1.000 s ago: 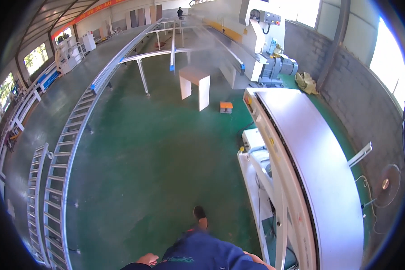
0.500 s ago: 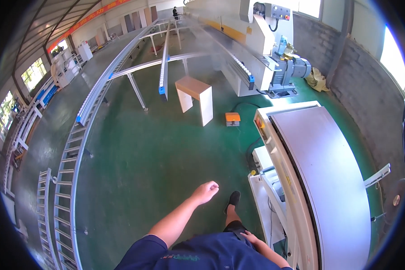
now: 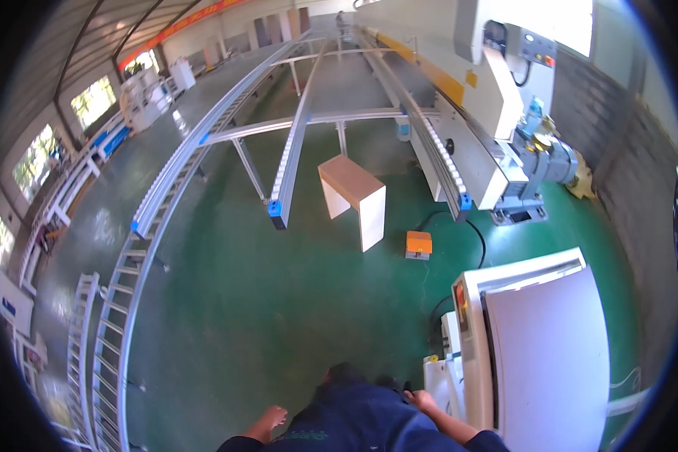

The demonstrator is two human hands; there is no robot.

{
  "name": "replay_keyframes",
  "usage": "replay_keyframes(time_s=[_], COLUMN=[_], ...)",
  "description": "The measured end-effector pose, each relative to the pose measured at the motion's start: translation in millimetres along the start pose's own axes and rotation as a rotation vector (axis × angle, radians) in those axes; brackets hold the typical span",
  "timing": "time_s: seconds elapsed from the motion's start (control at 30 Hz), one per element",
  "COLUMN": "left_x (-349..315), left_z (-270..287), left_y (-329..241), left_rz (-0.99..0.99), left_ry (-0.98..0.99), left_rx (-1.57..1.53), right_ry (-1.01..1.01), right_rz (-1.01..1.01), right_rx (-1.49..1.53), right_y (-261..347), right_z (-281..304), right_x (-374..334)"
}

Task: The person catches wooden boards as they emerge from a processing machine and places them onto a stack on a nearby table.

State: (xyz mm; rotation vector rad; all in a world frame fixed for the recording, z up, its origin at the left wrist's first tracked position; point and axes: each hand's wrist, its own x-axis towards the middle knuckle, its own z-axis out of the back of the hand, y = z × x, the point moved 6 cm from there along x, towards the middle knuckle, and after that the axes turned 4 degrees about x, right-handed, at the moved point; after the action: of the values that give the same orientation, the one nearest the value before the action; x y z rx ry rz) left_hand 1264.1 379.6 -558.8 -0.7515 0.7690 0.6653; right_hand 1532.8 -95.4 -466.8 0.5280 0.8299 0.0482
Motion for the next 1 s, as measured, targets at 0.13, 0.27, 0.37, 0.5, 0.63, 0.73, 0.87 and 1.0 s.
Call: replay_keyframes(time_s=[0.13,0.27,0.37,0.5,0.63,0.73,0.87,1.0], left_x=[-50.6,-63.3,176.4,263.0,284.6,300.0,304.9,340.9], left_z=[41.6,115.3,117.7,252.2,369.2,395.1,368.2,273.3], left_y=[-141.1,-258.6,-226.9,-368.2,-485.0,-531.8,-555.1,-433.5], left_rz=[-0.129,-0.803,-0.525,-0.244,-0.383,-0.435,-0.529,-0.351], left_ry=[-0.144,-1.174,0.034,-0.126,-0.354,-0.351,-0.332,0.03], left_rx=[0.143,0.098,-0.102,0.005,0.029,-0.132,-0.142,-0.331], right_ry=[0.085,0.04,-0.039,-0.066,-0.175,-0.122,-0.138,-0.177], right_rz=[-0.015,-0.016,-0.027,-0.04,-0.037,-0.032,0.002,0.147], right_rx=[0.01,0.0,0.006,-0.067,-0.044,-0.104,-0.157,-0.17], right_y=[-15.4,7.1,18.7,80.2,148.4,179.9,169.2,191.8], right_z=[9.7,51.8,72.8,132.1,199.6,229.5,246.8,276.2], right_x=[73.5,134.6,188.1,230.6,238.3,262.3,316.6,333.3])
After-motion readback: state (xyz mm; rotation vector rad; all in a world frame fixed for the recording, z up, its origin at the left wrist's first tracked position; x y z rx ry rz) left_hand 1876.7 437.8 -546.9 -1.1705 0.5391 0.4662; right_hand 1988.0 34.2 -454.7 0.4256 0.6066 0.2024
